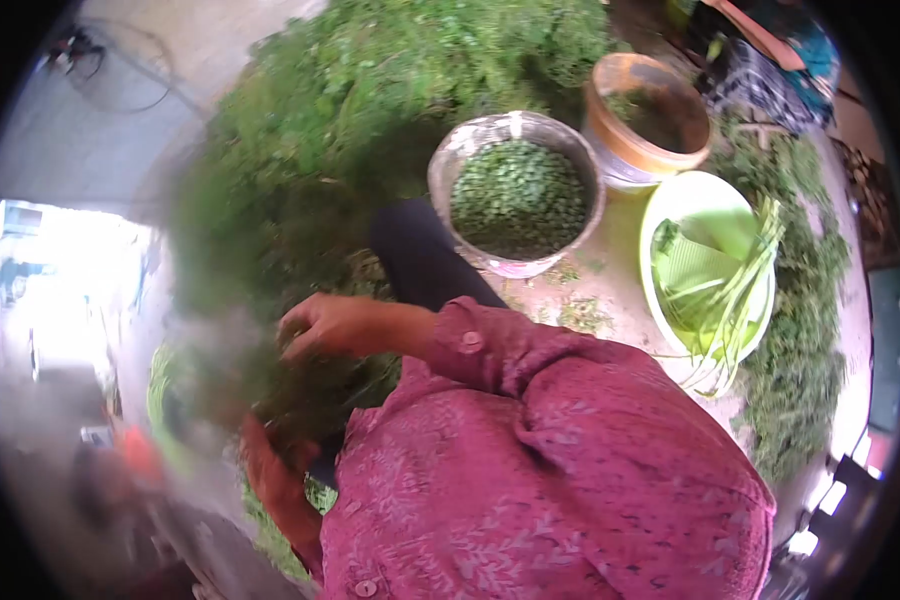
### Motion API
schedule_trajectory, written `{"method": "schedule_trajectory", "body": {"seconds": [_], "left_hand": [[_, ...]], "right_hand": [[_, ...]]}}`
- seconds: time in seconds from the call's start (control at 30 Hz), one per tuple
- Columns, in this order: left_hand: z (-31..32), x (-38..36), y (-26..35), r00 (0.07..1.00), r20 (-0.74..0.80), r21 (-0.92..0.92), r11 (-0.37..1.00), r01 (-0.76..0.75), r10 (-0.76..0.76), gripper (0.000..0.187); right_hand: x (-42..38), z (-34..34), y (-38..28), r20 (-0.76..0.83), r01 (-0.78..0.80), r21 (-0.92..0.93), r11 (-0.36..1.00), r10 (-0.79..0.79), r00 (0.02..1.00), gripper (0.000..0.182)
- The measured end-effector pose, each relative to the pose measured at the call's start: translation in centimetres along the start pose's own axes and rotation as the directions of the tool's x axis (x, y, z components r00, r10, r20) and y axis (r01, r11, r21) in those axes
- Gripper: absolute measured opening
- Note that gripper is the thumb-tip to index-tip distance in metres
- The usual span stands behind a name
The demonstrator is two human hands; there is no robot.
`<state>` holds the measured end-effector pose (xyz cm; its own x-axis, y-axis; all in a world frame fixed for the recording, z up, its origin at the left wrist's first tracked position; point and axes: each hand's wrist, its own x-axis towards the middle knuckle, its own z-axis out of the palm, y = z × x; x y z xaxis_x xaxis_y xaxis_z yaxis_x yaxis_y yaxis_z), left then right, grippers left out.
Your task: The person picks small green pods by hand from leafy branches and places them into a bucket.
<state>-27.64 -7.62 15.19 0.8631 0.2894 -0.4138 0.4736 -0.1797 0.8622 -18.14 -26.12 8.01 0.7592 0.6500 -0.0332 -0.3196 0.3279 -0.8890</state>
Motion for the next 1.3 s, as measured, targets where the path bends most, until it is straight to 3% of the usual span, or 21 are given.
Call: {"method": "schedule_trajectory", "body": {"seconds": [0.07,0.2,0.27,0.33,0.4,0.43,0.47,0.5,0.53,0.57,0.6,0.67,0.7,0.73,0.77,0.8,0.87,0.9,1.0,1.2,1.3], "left_hand": [[-0.2,0.3,-0.3,0.99,0.032,0.0,0.99,-0.14,0.14,0.046],[0.7,0.3,0.8,0.985,0.047,-0.053,0.985,-0.161,0.164,0.041],[0.6,0.4,1.0,0.992,0.107,-0.125,0.99,-0.059,0.073,0.037],[0.0,0.5,0.4,0.995,0.074,-0.158,0.986,-0.054,0.067,0.036],[-0.6,0.7,0.3,0.998,0.039,-0.187,0.981,-0.05,0.058,0.034],[-0.8,0.7,0.3,0.999,0.03,-0.166,0.985,-0.038,0.044,0.035],[-0.9,0.6,0.3,0.999,0.022,-0.146,0.989,-0.026,0.029,0.036],[-1.0,0.8,0.1,0.999,0.015,-0.157,0.987,-0.026,0.029,0.036],[-1.1,1.1,-0.3,0.998,0.046,-0.149,0.988,-0.046,0.053,0.036],[-1.1,1.3,-0.5,0.994,0.079,-0.14,0.988,-0.065,0.077,0.037],[-1.1,1.3,-0.4,0.994,0.076,-0.149,0.987,-0.067,0.079,0.037],[-0.7,1.4,-0.2,0.985,0.136,-0.156,0.984,-0.083,0.105,0.037],[-0.5,1.3,-0.3,0.986,0.134,-0.157,0.984,-0.082,0.103,0.037],[-0.3,1.4,-0.4,0.982,0.138,-0.164,0.981,-0.103,0.127,0.036],[-0.2,1.4,-0.4,0.978,0.142,-0.169,0.977,-0.129,0.153,0.035],[-0.2,1.3,-0.3,0.977,0.14,-0.164,0.977,-0.136,0.159,0.035],[-0.4,1.1,-0.2,0.983,0.131,-0.142,0.984,-0.112,0.131,0.034],[-0.4,0.8,-0.1,0.983,0.125,-0.141,0.983,-0.119,0.137,0.034],[-1.0,0.1,0.1,0.986,0.128,-0.141,0.986,-0.089,0.107,0.034],[-1.6,-0.3,0.0,0.979,0.16,-0.115,0.988,-0.105,0.123,0.034],[-1.7,-0.3,0.0,0.975,0.166,-0.112,0.985,-0.128,0.146,0.033]], "right_hand": [[0.2,-0.8,0.9,0.034,-0.044,0.193,0.98,0.038,0.999,0.018],[0.3,-0.3,0.0,-0.184,0.055,0.351,0.935,0.011,0.983,0.012],[-0.1,-2.6,-1.6,-0.37,0.153,0.568,0.808,0.085,0.925,0.008],[-1.7,-6.5,-3.0,-0.521,0.363,0.586,0.725,-0.006,0.853,0.009],[-4.7,-9.1,-5.4,-0.696,0.533,0.299,0.791,-0.201,0.689,0.013],[-6.4,-10.4,-6.0,-0.802,0.518,0.002,0.855,-0.308,0.512,0.016],[-7.8,-12.5,-5.3,-0.822,0.483,-0.174,0.858,-0.397,0.408,0.023],[-9.2,-13.2,-5.5,-0.851,0.139,-0.375,0.916,-0.4,0.34,0.029],[-11.0,-16.2,-3.9,-0.658,-0.36,-0.753,0.551,-0.637,0.402,0.034],[-11.8,-16.4,-2.9,-0.566,-0.632,-0.744,0.217,-0.708,0.422,0.035],[-12.3,-16.2,-2.1,-0.465,-0.799,-0.584,-0.144,-0.747,0.475,0.037],[-11.8,-17.3,-1.6,-0.44,-0.561,-0.822,0.102,-0.738,0.511,0.039],[-10.1,-12.2,-4.9,-0.706,-0.524,-0.708,0.473,-0.491,0.511,0.038],[-8.6,-11.1,-4.6,-0.65,-0.163,-0.688,0.707,-0.501,0.571,0.032],[-6.6,-9.1,-4.8,-0.567,0.051,-0.655,0.754,-0.535,0.626,0.026],[-5.0,-5.4,-5.8,-0.496,0.15,-0.656,0.739,-0.573,0.653,0.029],[-2.4,-1.0,-6.3,-0.168,0.363,-0.747,0.557,-0.686,0.708,0.034],[-2.1,1.2,-7.2,-0.065,0.341,-0.789,0.512,-0.621,0.781,0.039],[0.1,3.4,-6.7,0.16,0.418,-0.867,0.269,-0.646,0.747,0.034],[1.1,3.8,-6.3,0.304,0.445,-0.882,0.156,-0.533,0.79,0.025],[1.5,3.6,-5.8,0.286,0.477,-0.853,0.214,-0.573,0.768,0.023]]}}
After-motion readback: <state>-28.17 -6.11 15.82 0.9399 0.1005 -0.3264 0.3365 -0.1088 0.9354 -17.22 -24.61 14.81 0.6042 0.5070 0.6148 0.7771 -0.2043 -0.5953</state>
